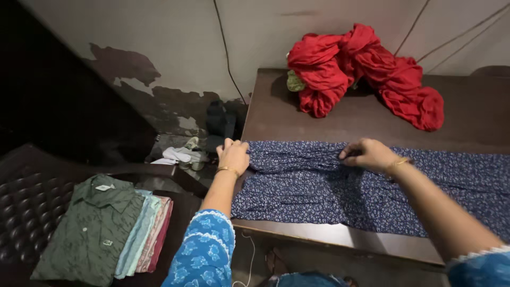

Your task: The person folds several garments on a table, including a blue patterned dress, a light green patterned top, and a maroon top. Each item is smoothed, folded into a compact rectangle, and placed on a stack on a nearby chair.

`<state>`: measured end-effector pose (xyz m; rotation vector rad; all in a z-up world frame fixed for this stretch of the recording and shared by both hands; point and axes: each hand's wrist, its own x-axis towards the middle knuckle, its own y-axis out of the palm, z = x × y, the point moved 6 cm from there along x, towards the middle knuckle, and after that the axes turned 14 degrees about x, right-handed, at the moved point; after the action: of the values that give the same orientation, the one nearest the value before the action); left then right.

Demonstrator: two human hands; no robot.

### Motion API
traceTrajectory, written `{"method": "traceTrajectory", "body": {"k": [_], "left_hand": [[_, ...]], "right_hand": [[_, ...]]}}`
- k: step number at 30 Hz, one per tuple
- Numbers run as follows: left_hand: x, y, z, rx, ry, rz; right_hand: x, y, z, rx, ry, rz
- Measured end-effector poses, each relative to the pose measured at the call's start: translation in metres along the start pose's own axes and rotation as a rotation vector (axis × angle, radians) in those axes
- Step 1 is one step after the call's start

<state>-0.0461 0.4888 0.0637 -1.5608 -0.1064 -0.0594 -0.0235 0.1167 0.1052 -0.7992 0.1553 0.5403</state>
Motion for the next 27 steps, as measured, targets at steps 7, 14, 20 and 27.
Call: {"method": "traceTrajectory", "body": {"k": [7,14,20,27], "left_hand": [[-0.028,-0.016,-0.097,0.163,0.046,-0.211],[-0.051,0.026,-0.127,-0.024,0.123,-0.088],[-0.05,0.009,-0.104,-0.037,-0.01,-0.227],[-0.087,-0.001,-0.052,-0.163,-0.706,0.066]], "right_hand": [[0.006,0.071,0.009,-0.371,-0.147,-0.406],[0.004,0.137,0.011,-0.387,-0.348,-0.475],[0.001,0.14,0.03,-0.254,-0.397,-0.431],[-0.012,0.188,0.104,-0.277,-0.465,-0.134]]}}
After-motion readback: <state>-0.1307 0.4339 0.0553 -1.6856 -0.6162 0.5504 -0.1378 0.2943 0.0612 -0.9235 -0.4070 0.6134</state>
